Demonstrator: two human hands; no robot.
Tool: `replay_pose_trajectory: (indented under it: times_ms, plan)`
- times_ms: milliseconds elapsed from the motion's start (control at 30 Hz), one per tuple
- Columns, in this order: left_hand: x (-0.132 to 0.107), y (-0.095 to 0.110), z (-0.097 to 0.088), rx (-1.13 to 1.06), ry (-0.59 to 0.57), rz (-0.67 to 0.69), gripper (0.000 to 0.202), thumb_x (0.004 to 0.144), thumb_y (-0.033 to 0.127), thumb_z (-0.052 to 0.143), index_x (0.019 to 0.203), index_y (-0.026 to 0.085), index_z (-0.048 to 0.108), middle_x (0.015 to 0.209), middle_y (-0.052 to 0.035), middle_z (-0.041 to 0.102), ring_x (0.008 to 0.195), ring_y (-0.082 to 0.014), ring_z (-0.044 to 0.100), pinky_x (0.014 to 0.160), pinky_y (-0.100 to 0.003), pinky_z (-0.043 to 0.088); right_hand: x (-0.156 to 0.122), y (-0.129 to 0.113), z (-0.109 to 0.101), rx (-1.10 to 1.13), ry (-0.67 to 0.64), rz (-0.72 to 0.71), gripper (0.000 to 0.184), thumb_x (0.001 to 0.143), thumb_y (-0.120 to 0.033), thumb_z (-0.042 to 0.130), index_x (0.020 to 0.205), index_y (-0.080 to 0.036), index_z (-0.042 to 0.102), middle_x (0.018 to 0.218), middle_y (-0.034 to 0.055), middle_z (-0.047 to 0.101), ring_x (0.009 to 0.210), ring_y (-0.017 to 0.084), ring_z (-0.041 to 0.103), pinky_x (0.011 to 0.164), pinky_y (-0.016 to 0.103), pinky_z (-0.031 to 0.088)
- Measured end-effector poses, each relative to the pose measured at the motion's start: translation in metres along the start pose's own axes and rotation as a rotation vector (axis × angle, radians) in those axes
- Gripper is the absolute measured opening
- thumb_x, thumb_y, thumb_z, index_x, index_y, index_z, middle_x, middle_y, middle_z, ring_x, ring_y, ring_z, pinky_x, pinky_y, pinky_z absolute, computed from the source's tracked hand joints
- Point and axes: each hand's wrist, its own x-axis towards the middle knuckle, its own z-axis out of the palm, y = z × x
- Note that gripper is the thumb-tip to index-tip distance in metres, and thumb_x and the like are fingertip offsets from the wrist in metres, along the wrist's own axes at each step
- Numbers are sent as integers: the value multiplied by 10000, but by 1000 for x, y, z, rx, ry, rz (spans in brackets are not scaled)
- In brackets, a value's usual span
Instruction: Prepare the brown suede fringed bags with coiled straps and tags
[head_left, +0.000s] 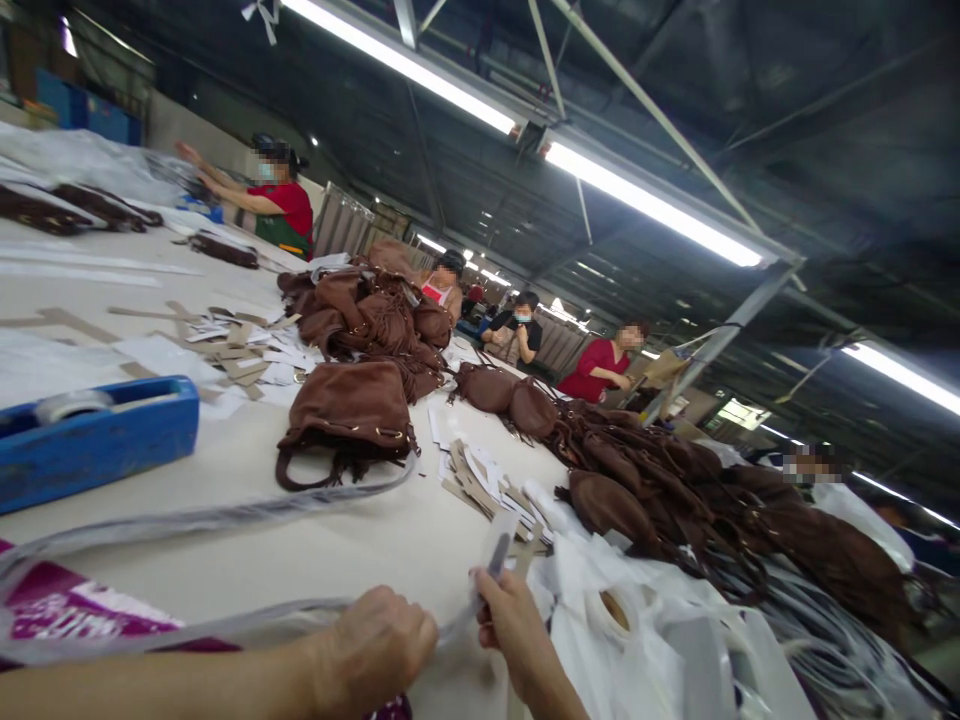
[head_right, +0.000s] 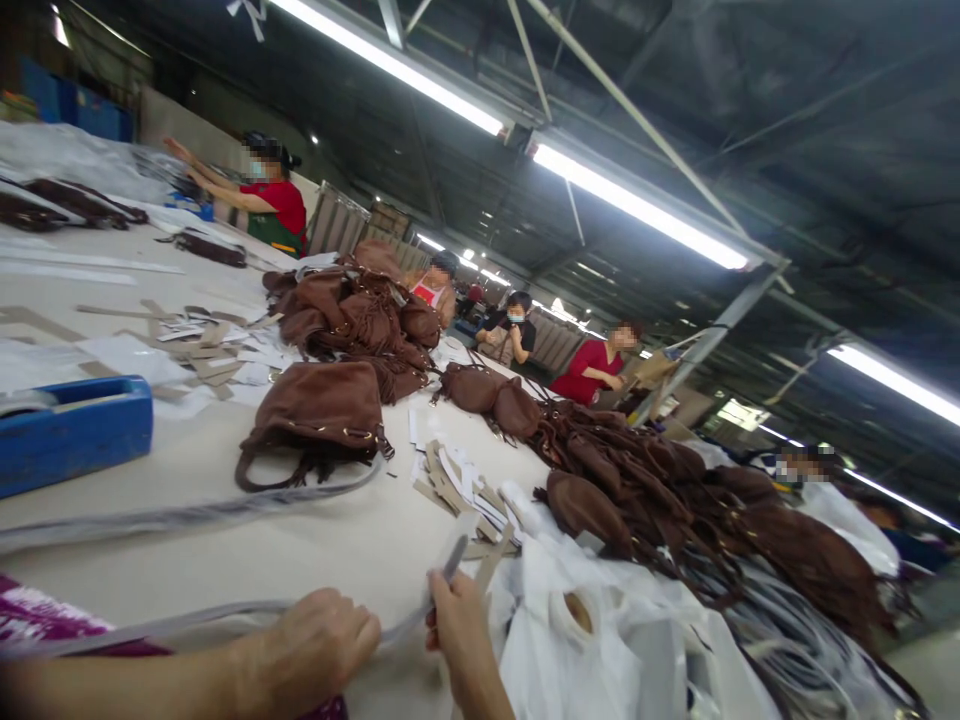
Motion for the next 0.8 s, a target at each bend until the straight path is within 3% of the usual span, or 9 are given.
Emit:
replay_pose_trajectory:
  times_ms: [100, 200, 300, 433, 567, 633, 800]
  plan:
    - [0, -6, 3, 0, 20, 73, 68, 804, 112, 580, 849, 160, 564, 783, -45, 624, 611, -215, 630, 489, -299, 489, 12, -8, -6, -217, 34, -176, 129, 816, -249, 527, 765, -181, 625, 727, 56, 607, 707, 210, 589, 640, 299, 433]
    - [1, -25, -4, -51, -50, 76, 90, 768, 117, 621, 833, 165, 581, 853, -45, 620, 605, -189, 620, 479, -278, 467, 15, -15, -8, -407, 15, -391, 277, 788, -105, 532, 1000, -212, 675, 910, 64, 640, 898, 224, 580, 784, 306, 396]
    - [3, -44, -10, -156, -82, -68, 91, 800, 129, 594, 874, 180, 585, 905, -35, 627, 671, -174, 630, 572, -263, 489, 16, -19, -5, -559, -95, -599, 306, 823, -50, 507, 922, -256, 710, 878, 29, 646, 886, 194, 561, 745, 272, 366]
    - [6, -55, -11, -272, -22, -272, 194, 869, 201, 551, 1062, 191, 548, 973, -24, 643, 819, -189, 641, 687, -259, 496, 18, -16, 1, -701, -176, -800, 294, 848, -17, 527, 789, -242, 706, 810, 7, 643, 813, 169, 531, 673, 259, 337]
    - [11, -51, -12, -162, -112, -82, 73, 850, 192, 564, 917, 205, 592, 913, -17, 632, 714, -185, 634, 581, -252, 466, 25, -13, 1, -781, -166, -893, 244, 868, -42, 562, 751, -218, 684, 774, 6, 636, 787, 164, 525, 659, 263, 335]
    - [16, -47, -10, -109, -102, 15, 67, 854, 181, 556, 901, 209, 594, 896, -16, 626, 672, -174, 622, 540, -245, 446, 28, -12, 0, -808, -157, -911, 218, 867, -58, 584, 738, -212, 670, 757, -2, 635, 774, 158, 528, 661, 259, 342]
    - [27, -39, 0, -79, -44, 88, 67, 864, 166, 539, 905, 185, 588, 892, -37, 632, 633, -160, 611, 511, -242, 452, 25, -9, 1, -867, -10, -798, 142, 862, -74, 591, 785, -185, 635, 828, 37, 630, 801, 185, 542, 690, 276, 362]
